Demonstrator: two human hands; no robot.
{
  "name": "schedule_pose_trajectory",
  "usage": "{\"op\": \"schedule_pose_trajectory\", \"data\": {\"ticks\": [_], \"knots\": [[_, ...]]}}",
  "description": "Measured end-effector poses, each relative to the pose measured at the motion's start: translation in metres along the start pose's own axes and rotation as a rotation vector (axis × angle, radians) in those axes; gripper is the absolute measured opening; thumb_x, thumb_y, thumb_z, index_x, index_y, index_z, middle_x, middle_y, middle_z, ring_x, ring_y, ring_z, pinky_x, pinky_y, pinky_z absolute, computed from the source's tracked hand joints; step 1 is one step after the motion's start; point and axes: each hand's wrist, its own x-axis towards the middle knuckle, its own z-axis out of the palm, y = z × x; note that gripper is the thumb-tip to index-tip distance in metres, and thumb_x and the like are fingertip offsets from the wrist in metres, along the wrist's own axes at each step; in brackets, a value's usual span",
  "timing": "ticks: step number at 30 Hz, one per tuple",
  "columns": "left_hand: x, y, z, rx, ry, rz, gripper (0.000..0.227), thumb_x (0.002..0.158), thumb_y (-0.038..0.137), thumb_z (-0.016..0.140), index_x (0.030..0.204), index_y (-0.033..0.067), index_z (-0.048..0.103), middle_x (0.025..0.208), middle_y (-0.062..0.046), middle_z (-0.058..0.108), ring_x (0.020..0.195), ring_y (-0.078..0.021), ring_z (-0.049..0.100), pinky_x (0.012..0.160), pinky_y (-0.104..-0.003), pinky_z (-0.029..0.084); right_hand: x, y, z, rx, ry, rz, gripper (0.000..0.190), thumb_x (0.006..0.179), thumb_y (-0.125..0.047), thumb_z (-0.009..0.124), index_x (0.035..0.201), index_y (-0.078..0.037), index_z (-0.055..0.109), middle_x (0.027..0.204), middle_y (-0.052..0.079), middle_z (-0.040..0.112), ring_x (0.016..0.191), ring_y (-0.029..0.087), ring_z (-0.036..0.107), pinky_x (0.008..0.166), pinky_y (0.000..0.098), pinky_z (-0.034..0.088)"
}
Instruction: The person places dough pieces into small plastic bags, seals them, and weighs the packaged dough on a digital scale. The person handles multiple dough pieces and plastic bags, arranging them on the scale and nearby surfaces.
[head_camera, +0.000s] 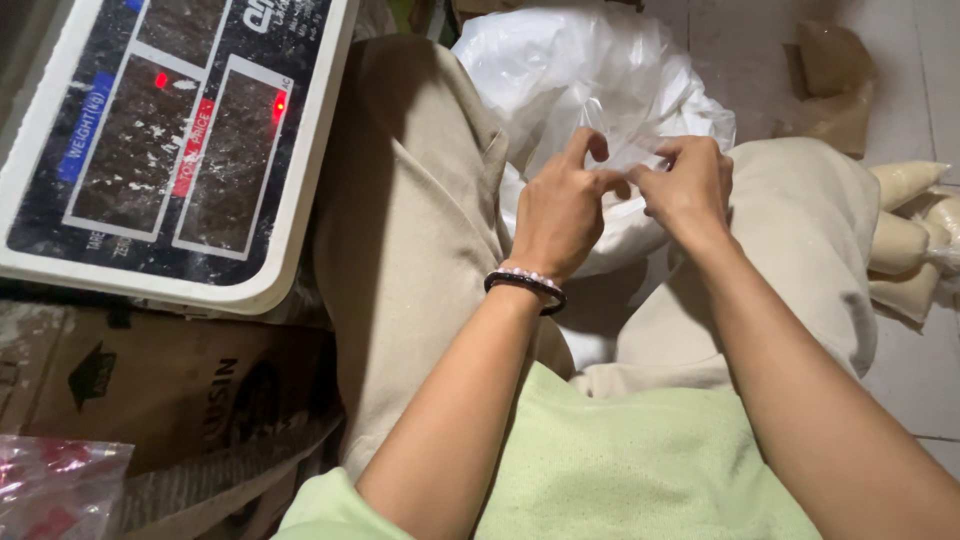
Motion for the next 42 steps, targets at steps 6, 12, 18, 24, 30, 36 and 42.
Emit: {"op": "schedule_pose_trajectory", "data": {"ticks": [6, 12, 18, 24, 30, 36, 42], "knots": [[0.001, -0.007, 0.001, -0.001, -0.014, -0.078, 0.039, 0.086, -0.004, 0.06, 0.111, 0.0184, 0.078, 0.127, 0.0, 0.069, 0.106, -0.0284, 0.07, 0.086, -0.042, 0.057, -0.004, -0.002, 0.003, -0.18, 0.058, -0.164, 0.054, 0.07, -0.039, 0.093, 0.115, -0.015, 0.078, 0.1, 0.011, 0.076, 0.09, 0.029, 0.073, 0.078, 0.0424, 0.056], [0.002, -0.011, -0.003, 0.055, 0.018, -0.143, 0.047, 0.078, 0.0, 0.068, 0.123, 0.0145, 0.072, 0.134, 0.002, 0.067, 0.111, -0.0271, 0.07, 0.09, -0.041, 0.058, -0.017, -0.009, 0.011, -0.196, -0.102, -0.25, 0.065, 0.069, -0.032, 0.085, 0.133, -0.026, 0.071, 0.098, 0.008, 0.079, 0.095, 0.028, 0.075, 0.083, 0.0425, 0.057], [0.005, -0.013, -0.007, 0.033, 0.014, -0.272, 0.049, 0.077, 0.001, 0.067, 0.124, 0.0125, 0.07, 0.141, 0.002, 0.063, 0.11, -0.029, 0.069, 0.086, -0.044, 0.057, -0.02, -0.011, 0.01, -0.21, -0.191, -0.204, 0.07, 0.068, -0.027, 0.086, 0.134, -0.038, 0.068, 0.095, 0.008, 0.078, 0.087, 0.026, 0.073, 0.081, 0.042, 0.056], [0.006, -0.018, -0.005, 0.013, -0.001, -0.337, 0.045, 0.081, 0.005, 0.064, 0.125, 0.0116, 0.069, 0.142, 0.0, 0.063, 0.114, -0.0287, 0.068, 0.091, -0.045, 0.057, -0.015, 0.001, 0.011, -0.004, -0.169, -0.484, 0.047, 0.078, -0.02, 0.084, 0.123, -0.029, 0.077, 0.105, 0.005, 0.079, 0.077, 0.02, 0.071, 0.076, 0.035, 0.058], [0.006, -0.021, -0.003, -0.002, 0.036, -0.334, 0.047, 0.08, 0.007, 0.066, 0.127, 0.0081, 0.068, 0.143, -0.004, 0.061, 0.119, -0.0292, 0.066, 0.096, -0.044, 0.055, -0.01, 0.007, 0.015, 0.137, -0.129, -0.694, 0.056, 0.076, -0.016, 0.084, 0.13, -0.017, 0.073, 0.119, 0.007, 0.077, 0.084, 0.015, 0.069, 0.071, 0.0319, 0.058], [0.006, -0.018, -0.006, -0.033, -0.032, -0.315, 0.048, 0.08, 0.002, 0.064, 0.127, 0.0099, 0.068, 0.145, -0.001, 0.061, 0.114, -0.0299, 0.068, 0.092, -0.045, 0.055, -0.009, 0.005, 0.022, -0.011, -0.12, -0.429, 0.077, 0.073, -0.027, 0.088, 0.144, -0.017, 0.061, 0.095, 0.012, 0.074, 0.076, 0.023, 0.067, 0.071, 0.0362, 0.054], [0.009, -0.023, -0.004, 0.035, 0.039, -0.326, 0.048, 0.08, 0.0, 0.064, 0.127, 0.0094, 0.069, 0.144, -0.002, 0.062, 0.117, -0.0304, 0.067, 0.094, -0.045, 0.056, -0.006, 0.004, 0.025, -0.028, -0.068, -0.565, 0.084, 0.065, -0.024, 0.093, 0.143, -0.015, 0.062, 0.095, 0.01, 0.071, 0.073, 0.017, 0.064, 0.065, 0.0362, 0.051]]}}
